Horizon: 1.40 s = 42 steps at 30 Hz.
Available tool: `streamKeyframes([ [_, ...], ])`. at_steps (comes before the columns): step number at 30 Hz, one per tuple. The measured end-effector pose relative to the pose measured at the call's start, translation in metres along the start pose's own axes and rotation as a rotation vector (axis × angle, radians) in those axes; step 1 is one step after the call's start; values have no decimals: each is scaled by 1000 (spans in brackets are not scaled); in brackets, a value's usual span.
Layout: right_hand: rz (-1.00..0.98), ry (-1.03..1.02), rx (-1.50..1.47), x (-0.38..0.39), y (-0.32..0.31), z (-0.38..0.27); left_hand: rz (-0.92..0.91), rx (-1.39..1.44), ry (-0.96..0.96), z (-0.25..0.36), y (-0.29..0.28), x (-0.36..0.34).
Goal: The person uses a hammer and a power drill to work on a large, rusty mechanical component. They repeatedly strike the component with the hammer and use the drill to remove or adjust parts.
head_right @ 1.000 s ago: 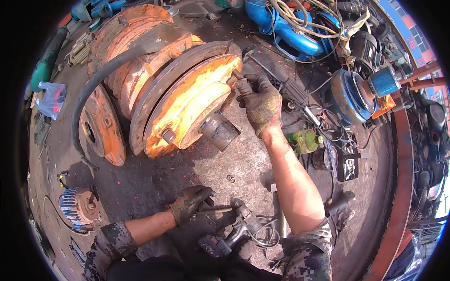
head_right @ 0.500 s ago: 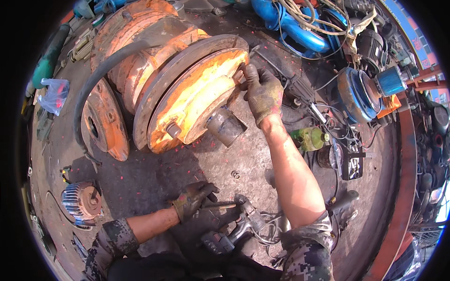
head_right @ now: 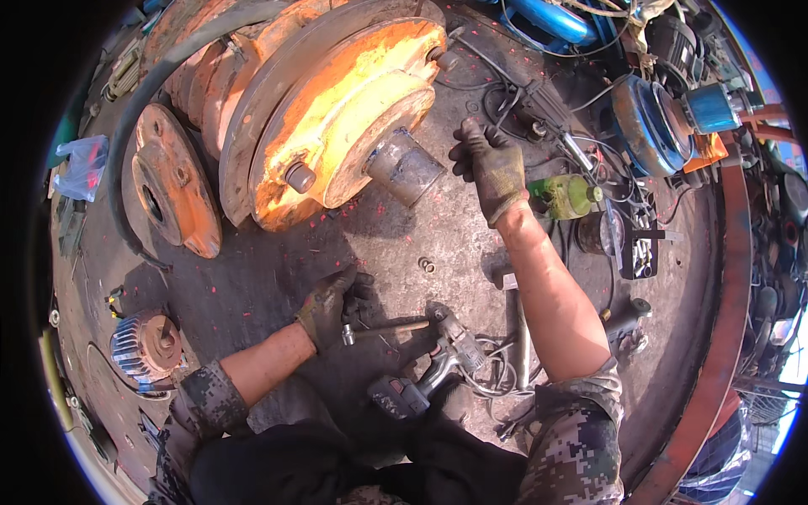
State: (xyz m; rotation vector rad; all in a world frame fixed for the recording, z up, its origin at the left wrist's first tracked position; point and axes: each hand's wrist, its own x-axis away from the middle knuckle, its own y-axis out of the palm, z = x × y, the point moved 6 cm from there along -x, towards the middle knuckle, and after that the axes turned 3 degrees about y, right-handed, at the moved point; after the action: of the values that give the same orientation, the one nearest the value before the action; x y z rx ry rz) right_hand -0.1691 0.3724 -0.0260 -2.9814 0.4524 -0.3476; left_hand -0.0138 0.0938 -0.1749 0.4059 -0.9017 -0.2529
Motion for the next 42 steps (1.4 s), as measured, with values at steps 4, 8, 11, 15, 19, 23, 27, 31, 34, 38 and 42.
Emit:
streamKeyframes([
  [4,-297,106,777,70,-17,117,-20,245,-93,-2,-11,-10],
  [8,-368,140,834,113,-7,172,85,137,-123,1,-8,-15],
  [11,-240,192,952,99,8,183,9,71,-100,0,-10,-21],
  [15,-267,223,890,92,-2,191,23,68,-48,8,2,-13],
  [19,-302,113,1028,106,-8,177,38,130,19,4,1,-7],
  [23,-345,205,1156,130,-2,148,78,140,-5,-19,-13,-20],
  [27,-266,112,1125,126,-29,155,-57,-259,70,3,23,-26],
  [31,-138,229,739,93,-40,156,-163,-907,322,27,37,-35],
  [34,-57,381,-43,46,-50,179,-263,-1359,404,40,64,-33],
  [38,-37,387,-452,-27,-20,144,-341,-1700,377,53,77,-26],
  [42,-159,355,-442,-72,21,117,-225,-1700,424,38,90,-49],
])
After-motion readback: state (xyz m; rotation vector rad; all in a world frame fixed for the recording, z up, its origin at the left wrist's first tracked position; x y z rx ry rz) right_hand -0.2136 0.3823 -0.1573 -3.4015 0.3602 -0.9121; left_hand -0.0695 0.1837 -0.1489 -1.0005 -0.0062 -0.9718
